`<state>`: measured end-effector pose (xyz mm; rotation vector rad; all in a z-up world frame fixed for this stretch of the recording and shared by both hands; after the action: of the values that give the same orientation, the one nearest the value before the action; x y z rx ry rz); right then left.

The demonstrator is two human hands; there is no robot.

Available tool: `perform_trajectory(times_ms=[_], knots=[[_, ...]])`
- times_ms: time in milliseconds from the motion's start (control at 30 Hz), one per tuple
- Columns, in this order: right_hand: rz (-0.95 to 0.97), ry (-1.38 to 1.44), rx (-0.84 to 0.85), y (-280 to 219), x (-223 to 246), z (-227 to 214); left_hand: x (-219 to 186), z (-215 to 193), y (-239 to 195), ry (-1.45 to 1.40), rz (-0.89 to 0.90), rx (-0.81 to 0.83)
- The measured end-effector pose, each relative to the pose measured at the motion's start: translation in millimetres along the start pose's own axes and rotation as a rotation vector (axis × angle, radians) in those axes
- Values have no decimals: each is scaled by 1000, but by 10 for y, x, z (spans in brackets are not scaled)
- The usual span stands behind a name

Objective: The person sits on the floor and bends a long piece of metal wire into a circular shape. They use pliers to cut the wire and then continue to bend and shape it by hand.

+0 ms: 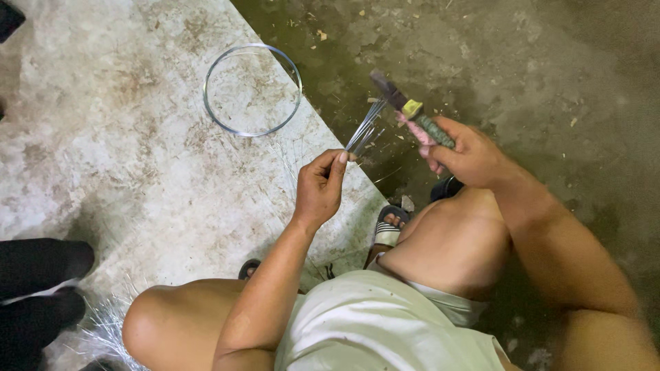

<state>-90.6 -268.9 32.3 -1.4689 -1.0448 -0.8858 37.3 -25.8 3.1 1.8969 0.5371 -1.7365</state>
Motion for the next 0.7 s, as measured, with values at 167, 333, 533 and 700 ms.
perform_trajectory(times_ms=[167, 333, 533, 700], knots=[[5, -46, 21, 73, 99, -15, 23, -27, -25, -9, -32, 8], [21, -51, 40, 96, -10, -15, 0, -25, -45, -4, -36, 1], [-10, -58, 106, 126, -76, 19, -13, -31, -21, -5, -32, -12], [-25, -86, 54, 116, -24, 32, 16, -25, -13, -2, -33, -8]])
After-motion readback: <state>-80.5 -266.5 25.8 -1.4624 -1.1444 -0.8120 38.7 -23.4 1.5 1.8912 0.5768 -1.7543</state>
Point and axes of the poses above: each hand's wrist, its own y-axis towards the middle knuckle, its own z-axis out of the palm, x = y × z, the point moved 5 cm from there along y, towards the middle knuckle, and after that the axes turned 14 degrees about x, right-handed, at the moved point
